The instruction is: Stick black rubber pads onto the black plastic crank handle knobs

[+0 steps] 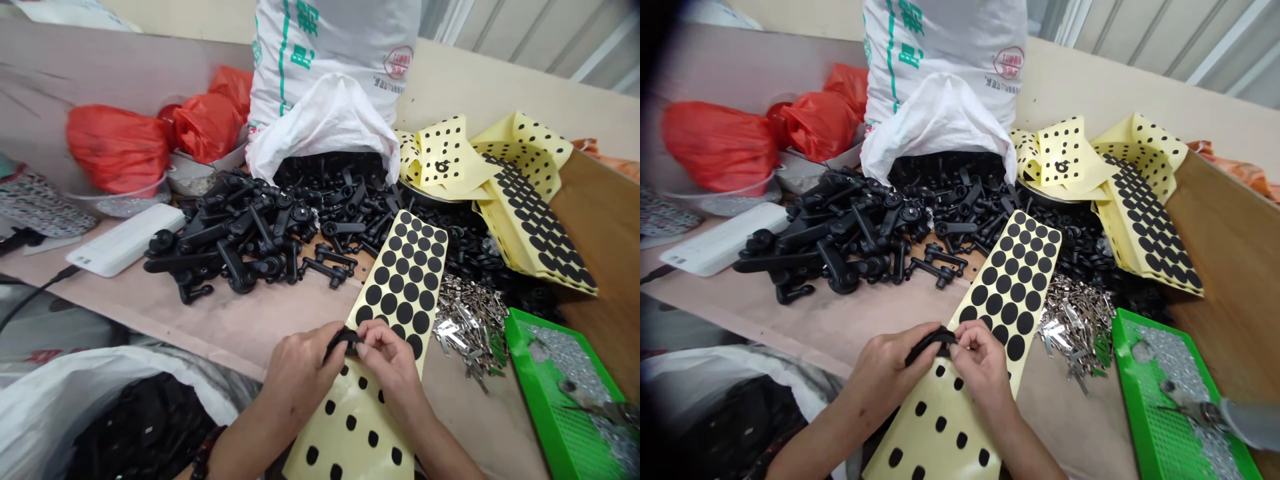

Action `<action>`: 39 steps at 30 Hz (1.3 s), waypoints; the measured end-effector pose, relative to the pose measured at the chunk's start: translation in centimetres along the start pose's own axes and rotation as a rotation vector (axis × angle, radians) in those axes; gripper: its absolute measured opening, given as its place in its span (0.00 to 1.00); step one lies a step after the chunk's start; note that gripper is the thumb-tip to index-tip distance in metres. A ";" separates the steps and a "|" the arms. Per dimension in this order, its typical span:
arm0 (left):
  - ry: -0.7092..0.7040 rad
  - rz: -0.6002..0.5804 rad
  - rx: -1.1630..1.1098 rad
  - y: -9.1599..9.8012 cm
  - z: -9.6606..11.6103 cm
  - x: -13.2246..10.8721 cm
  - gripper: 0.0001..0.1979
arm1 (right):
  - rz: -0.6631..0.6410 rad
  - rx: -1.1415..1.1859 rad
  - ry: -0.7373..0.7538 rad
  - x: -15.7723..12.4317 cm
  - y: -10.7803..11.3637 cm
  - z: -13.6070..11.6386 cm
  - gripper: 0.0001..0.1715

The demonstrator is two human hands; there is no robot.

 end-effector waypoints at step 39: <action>0.104 -0.157 -0.505 -0.5 -1.3 0.8 0.12 | -0.107 0.033 -0.138 0.7 0.3 -0.6 0.14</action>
Point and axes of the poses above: each hand's wrist, its own x-axis towards the middle knuckle, its own y-axis out of the back of the hand, z = x × y, the point moved 3 cm from there along x, towards the middle knuckle, and after that the axes turned 14 degrees about x, right-handed, at the moved point
